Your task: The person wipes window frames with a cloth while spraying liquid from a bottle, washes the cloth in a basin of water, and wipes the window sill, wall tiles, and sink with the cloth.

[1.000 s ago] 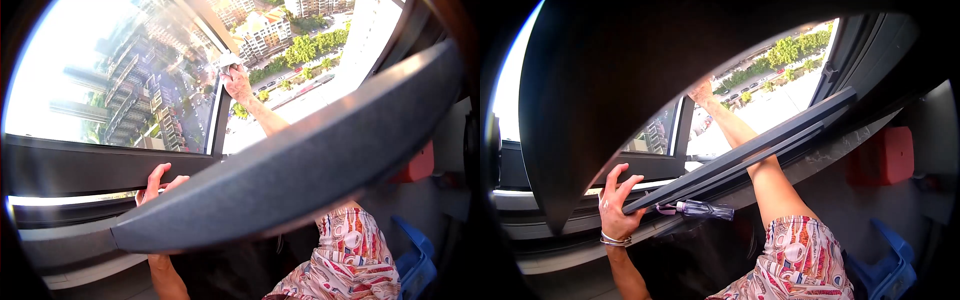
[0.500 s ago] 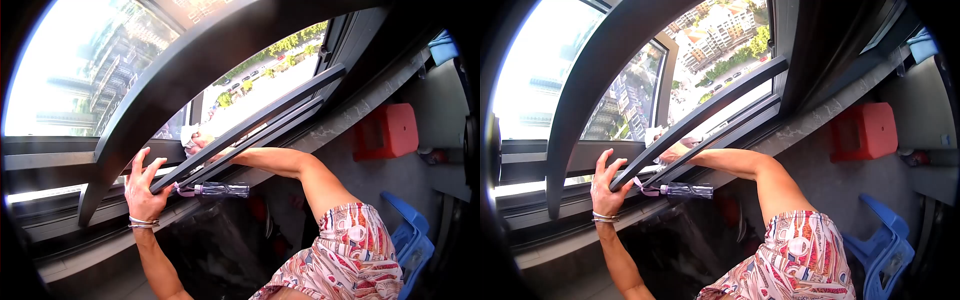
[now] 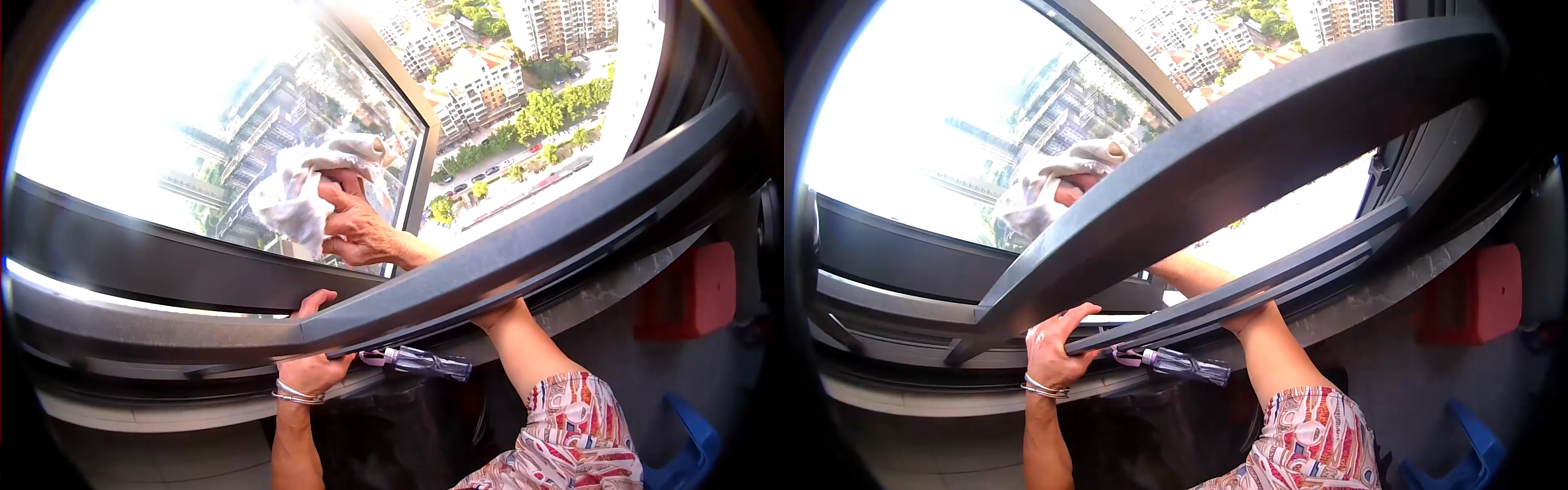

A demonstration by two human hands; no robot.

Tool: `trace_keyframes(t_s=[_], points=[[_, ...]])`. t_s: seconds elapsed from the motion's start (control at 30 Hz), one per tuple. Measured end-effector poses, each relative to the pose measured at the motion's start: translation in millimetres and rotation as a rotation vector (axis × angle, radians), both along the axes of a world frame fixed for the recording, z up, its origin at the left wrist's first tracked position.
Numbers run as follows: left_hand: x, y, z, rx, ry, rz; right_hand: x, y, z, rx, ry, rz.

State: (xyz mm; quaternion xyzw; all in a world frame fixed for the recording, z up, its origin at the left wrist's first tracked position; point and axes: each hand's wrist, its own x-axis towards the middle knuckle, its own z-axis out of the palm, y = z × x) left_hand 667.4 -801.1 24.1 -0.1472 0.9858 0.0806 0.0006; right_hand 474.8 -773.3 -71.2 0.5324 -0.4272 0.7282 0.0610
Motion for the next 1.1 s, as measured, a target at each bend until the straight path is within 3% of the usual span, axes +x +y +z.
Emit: trace_keyframes(t_s=[0.03,0.07,0.1,0.13,0.23,0.33,0.37,0.4,0.47,0.5,0.57,0.6,0.63,0.67,0.73,0.77,0.8,0.83,0.9,0.93,1.0,1.03,1.07,1.1], points=[[-3,4,3,-0.063,0.030,-0.037,9,2,12,-0.019,0.256,-0.151],[-3,7,3,-0.120,0.054,-0.074,15,11,11,0.041,0.357,-0.084],[5,4,-4,-0.210,0.006,-0.059,20,-5,-13,0.040,0.372,-0.116],[7,4,-3,-0.146,-0.027,-0.017,25,-23,-47,0.042,0.389,-0.151],[1,9,2,-0.081,-0.076,0.033,6,2,-88,0.104,0.191,-0.014],[-7,18,9,0.044,-0.084,0.069,-48,11,-148,0.248,0.152,-0.250],[-5,15,7,-0.045,-0.086,0.025,-71,3,-179,0.329,0.113,-0.286],[-4,11,4,-0.113,0.001,-0.097,-79,-5,-196,0.387,-0.023,-0.302],[-3,10,4,-0.066,0.004,-0.087,-90,-11,-208,0.486,-0.308,-0.328],[-2,8,4,-0.064,-0.006,-0.091,-102,-15,-217,0.396,-0.236,-0.471],[-2,9,5,-0.059,-0.016,-0.089,-101,6,-168,0.275,-0.498,-0.491],[-4,10,5,-0.047,-0.021,-0.085,-108,7,-164,0.244,-0.825,-0.354],[-5,11,6,-0.034,-0.035,-0.068,-109,10,-138,-0.059,-1.021,-0.103],[-6,12,6,-0.042,-0.050,-0.038,-110,15,-122,-0.001,-1.035,-0.131],[-7,10,5,-0.088,-0.014,-0.091,-99,-12,-126,0.242,-0.673,-0.363],[-9,11,5,-0.075,-0.007,-0.108,-80,-17,-132,0.158,-0.365,-0.510],[-9,10,5,-0.081,0.005,-0.126,-56,-18,-138,0.179,-0.369,-0.483],[-9,9,3,-0.067,0.012,-0.114,-33,-14,-148,0.531,-0.036,-0.712],[-8,7,0,-0.060,0.018,-0.108,0,-5,-165,0.624,0.105,-0.714],[-7,5,-2,-0.072,0.022,-0.109,15,1,-160,0.379,-0.124,-0.513],[-6,0,-9,-0.007,0.037,-0.090,41,19,-147,0.482,-0.035,-0.335],[-4,-1,-11,-0.024,0.025,-0.061,51,17,-153,0.689,0.179,-0.265],[-4,-1,-11,-0.049,0.022,-0.037,67,11,-157,0.973,0.722,-0.368],[-4,0,-14,-0.069,0.093,-0.025,81,18,-156,0.637,0.242,-0.182]])
